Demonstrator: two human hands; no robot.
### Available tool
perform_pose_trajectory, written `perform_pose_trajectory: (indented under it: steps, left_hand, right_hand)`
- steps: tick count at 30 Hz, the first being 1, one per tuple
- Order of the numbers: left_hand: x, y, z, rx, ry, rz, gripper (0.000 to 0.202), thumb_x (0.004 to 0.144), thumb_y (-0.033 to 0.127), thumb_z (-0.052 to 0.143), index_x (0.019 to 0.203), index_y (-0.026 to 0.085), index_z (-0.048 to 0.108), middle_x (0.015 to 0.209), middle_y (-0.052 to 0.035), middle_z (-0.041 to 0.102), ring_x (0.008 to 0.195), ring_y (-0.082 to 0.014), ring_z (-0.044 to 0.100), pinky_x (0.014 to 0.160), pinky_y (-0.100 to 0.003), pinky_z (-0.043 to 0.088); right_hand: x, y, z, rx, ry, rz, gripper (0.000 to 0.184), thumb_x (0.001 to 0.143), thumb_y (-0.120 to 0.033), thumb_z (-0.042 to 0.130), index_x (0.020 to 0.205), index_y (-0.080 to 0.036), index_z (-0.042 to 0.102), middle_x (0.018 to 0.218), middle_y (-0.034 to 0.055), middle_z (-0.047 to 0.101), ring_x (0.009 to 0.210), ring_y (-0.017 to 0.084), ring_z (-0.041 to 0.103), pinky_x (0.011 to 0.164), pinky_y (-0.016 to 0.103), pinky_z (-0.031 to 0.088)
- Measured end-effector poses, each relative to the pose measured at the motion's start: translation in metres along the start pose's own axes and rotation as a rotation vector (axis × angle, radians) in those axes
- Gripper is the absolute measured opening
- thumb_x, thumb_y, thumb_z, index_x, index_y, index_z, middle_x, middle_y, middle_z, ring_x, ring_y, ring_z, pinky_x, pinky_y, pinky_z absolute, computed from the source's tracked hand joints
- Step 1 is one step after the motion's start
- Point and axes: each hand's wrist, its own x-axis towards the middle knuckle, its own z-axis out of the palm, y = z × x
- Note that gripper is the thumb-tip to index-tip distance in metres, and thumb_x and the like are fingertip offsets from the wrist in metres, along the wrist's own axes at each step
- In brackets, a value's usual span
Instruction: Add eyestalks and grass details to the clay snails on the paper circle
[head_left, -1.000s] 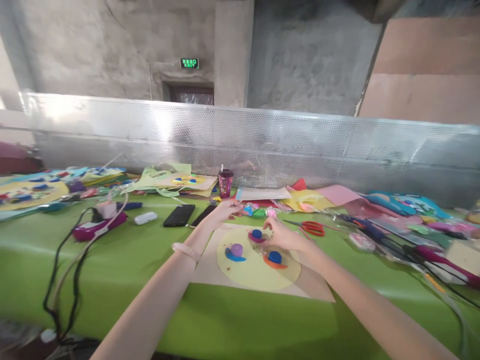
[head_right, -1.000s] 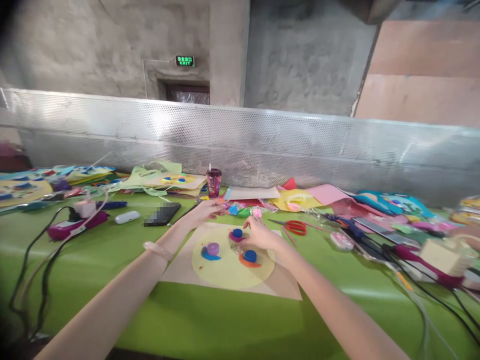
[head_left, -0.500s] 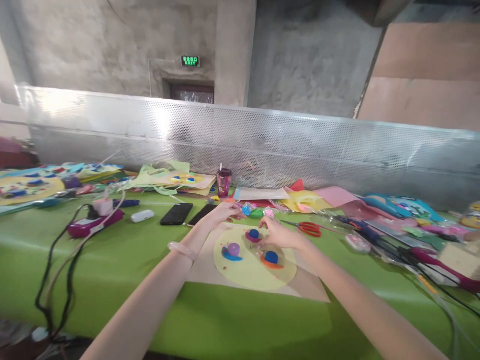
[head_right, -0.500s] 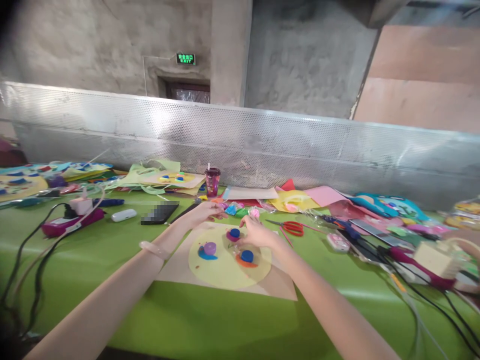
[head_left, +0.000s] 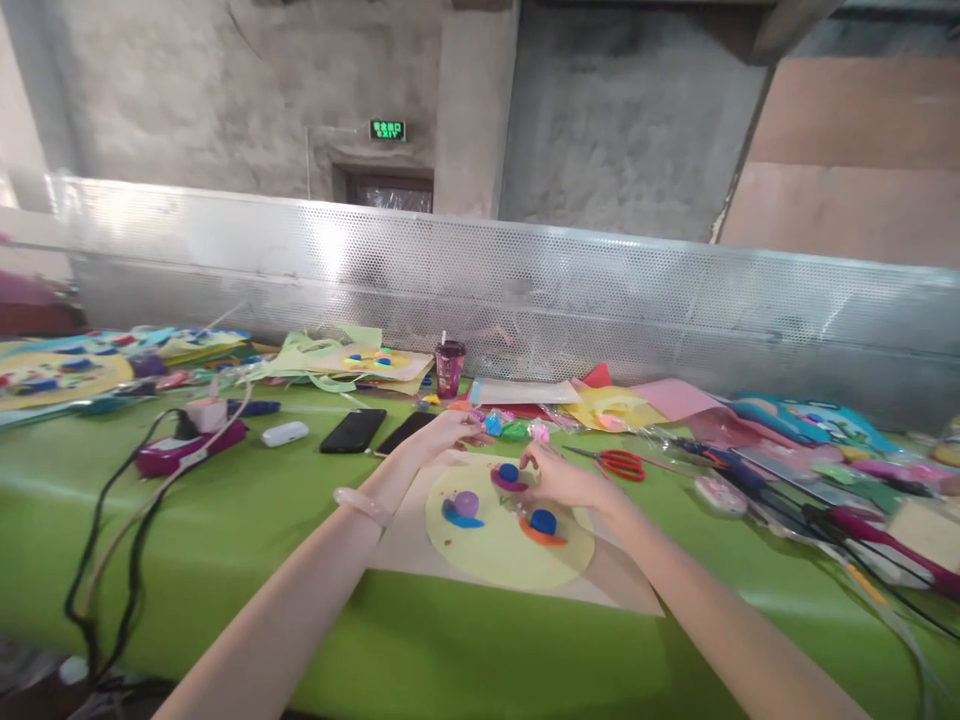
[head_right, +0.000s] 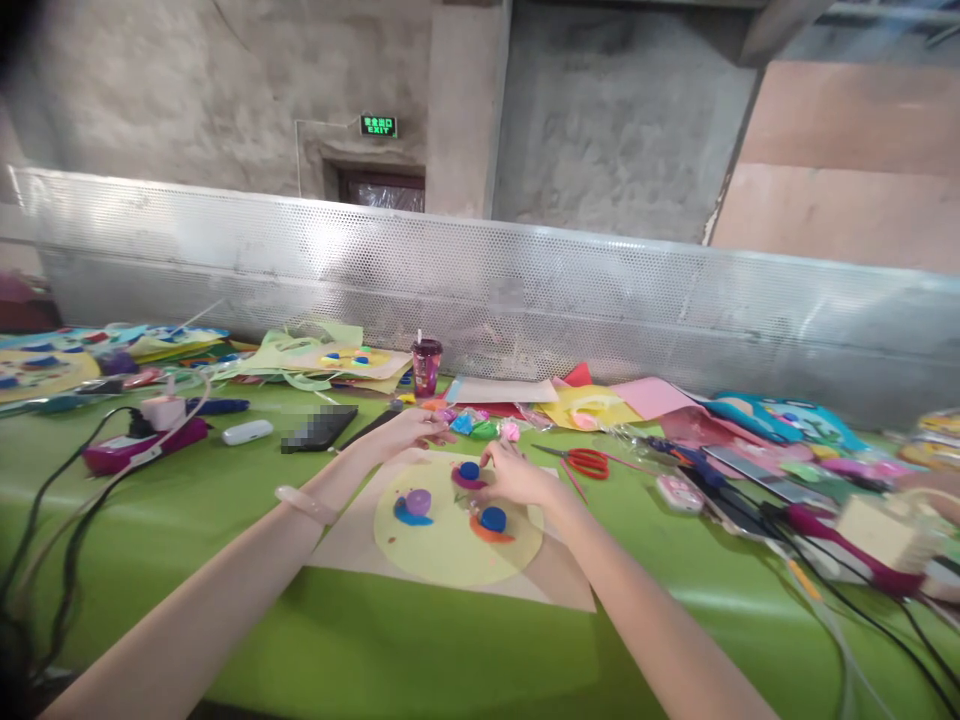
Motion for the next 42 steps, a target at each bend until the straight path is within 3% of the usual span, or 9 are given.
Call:
perform_pose_trajectory:
  steps: [4, 7, 10, 16, 21, 25, 30, 36, 42]
  left_hand:
    - [0.000, -0.001, -0.001, -0.004, -0.004, 0.005, 0.037, 0.064, 0.048, 0.069, 0.075, 0.014, 0.058, 0.090, -0.0094, 0.070, 0.078, -0.0183, 0.059, 0.064, -0.028, 0.040]
    - [-0.002, 0.002, -0.001, -0.005, 0.002, 0.003, 0.037, 0.065, 0.047, 0.069, 0.079, 0.014, 0.058, 0.091, -0.0097, 0.069, 0.077, -0.0171, 0.059, 0.064, -0.027, 0.039]
    - [-0.002, 0.004, 0.000, -0.001, 0.011, -0.006, 0.035, 0.069, 0.044, 0.067, 0.082, 0.014, 0.058, 0.090, -0.0085, 0.068, 0.076, -0.0159, 0.059, 0.063, -0.026, 0.039]
    - [0.002, 0.001, 0.000, 0.012, 0.009, -0.019, 0.025, 0.078, 0.037, 0.061, 0.084, 0.013, 0.058, 0.087, -0.0049, 0.066, 0.073, -0.0142, 0.059, 0.063, -0.027, 0.042]
    - [0.004, -0.003, -0.003, 0.027, 0.007, -0.016, 0.033, 0.072, 0.044, 0.065, 0.083, 0.014, 0.058, 0.090, -0.0067, 0.068, 0.077, -0.0169, 0.060, 0.062, -0.027, 0.040]
    - [0.004, -0.002, -0.003, 0.034, 0.005, -0.006, 0.039, 0.064, 0.050, 0.069, 0.079, 0.014, 0.059, 0.091, -0.0096, 0.070, 0.079, -0.0192, 0.061, 0.061, -0.027, 0.038]
    - [0.003, -0.002, -0.003, 0.041, 0.004, -0.006, 0.040, 0.063, 0.051, 0.069, 0.077, 0.015, 0.060, 0.092, -0.0102, 0.070, 0.079, -0.0202, 0.061, 0.060, -0.027, 0.038]
    - [0.003, -0.004, -0.005, 0.067, -0.007, -0.006, 0.037, 0.064, 0.050, 0.068, 0.077, 0.016, 0.061, 0.092, -0.0088, 0.070, 0.080, -0.0202, 0.061, 0.060, -0.027, 0.039]
    - [0.002, -0.002, -0.005, 0.082, -0.015, -0.007, 0.033, 0.069, 0.045, 0.067, 0.077, 0.014, 0.061, 0.089, -0.0089, 0.070, 0.074, -0.0173, 0.061, 0.059, -0.027, 0.040]
  right_hand:
    - [-0.001, 0.001, -0.004, 0.063, 0.071, -0.036, 0.037, 0.068, -0.036, 0.070, 0.091, -0.019, 0.046, 0.094, 0.0050, 0.048, 0.087, 0.020, 0.049, 0.077, 0.033, 0.040]
    - [-0.007, -0.005, -0.011, 0.141, 0.189, -0.084, 0.015, 0.088, -0.035, 0.044, 0.090, -0.020, 0.042, 0.094, 0.0049, 0.050, 0.090, 0.018, 0.051, 0.080, 0.032, 0.040]
    - [-0.020, -0.015, -0.011, 0.218, 0.282, -0.123, 0.020, 0.095, -0.036, 0.024, 0.092, -0.022, 0.037, 0.093, 0.0043, 0.054, 0.091, 0.017, 0.055, 0.083, 0.033, 0.040]
    - [-0.043, -0.023, 0.000, 0.120, 0.267, -0.152, 0.018, 0.094, -0.037, 0.029, 0.094, -0.023, 0.041, 0.084, 0.0024, 0.059, 0.079, 0.019, 0.058, 0.070, 0.031, 0.043]
    - [-0.035, 0.020, -0.030, -0.280, 0.373, 0.132, 0.016, 0.089, -0.020, 0.036, 0.094, -0.019, 0.051, 0.107, 0.0092, 0.056, 0.089, 0.020, 0.056, 0.077, 0.031, 0.040]
    - [-0.039, 0.061, -0.049, -0.377, 0.238, 0.368, 0.008, 0.076, -0.014, 0.053, 0.068, -0.016, 0.052, 0.066, 0.0073, 0.058, 0.064, 0.021, 0.056, 0.060, 0.030, 0.037]
    - [-0.046, 0.078, -0.038, -0.445, 0.137, 0.446, 0.012, 0.078, -0.012, 0.055, 0.067, -0.015, 0.051, 0.063, -0.0015, 0.053, 0.060, 0.012, 0.050, 0.060, 0.026, 0.038]
    - [-0.045, 0.073, -0.039, -0.359, 0.160, 0.444, 0.016, 0.074, -0.008, 0.054, 0.061, -0.016, 0.048, 0.061, 0.0007, 0.053, 0.061, 0.014, 0.051, 0.059, 0.027, 0.036]
    - [-0.044, 0.036, -0.053, -0.013, 0.065, 0.247, 0.019, 0.088, -0.016, 0.034, 0.095, -0.016, 0.051, 0.078, 0.0049, 0.061, 0.069, 0.014, 0.060, 0.060, 0.025, 0.042]
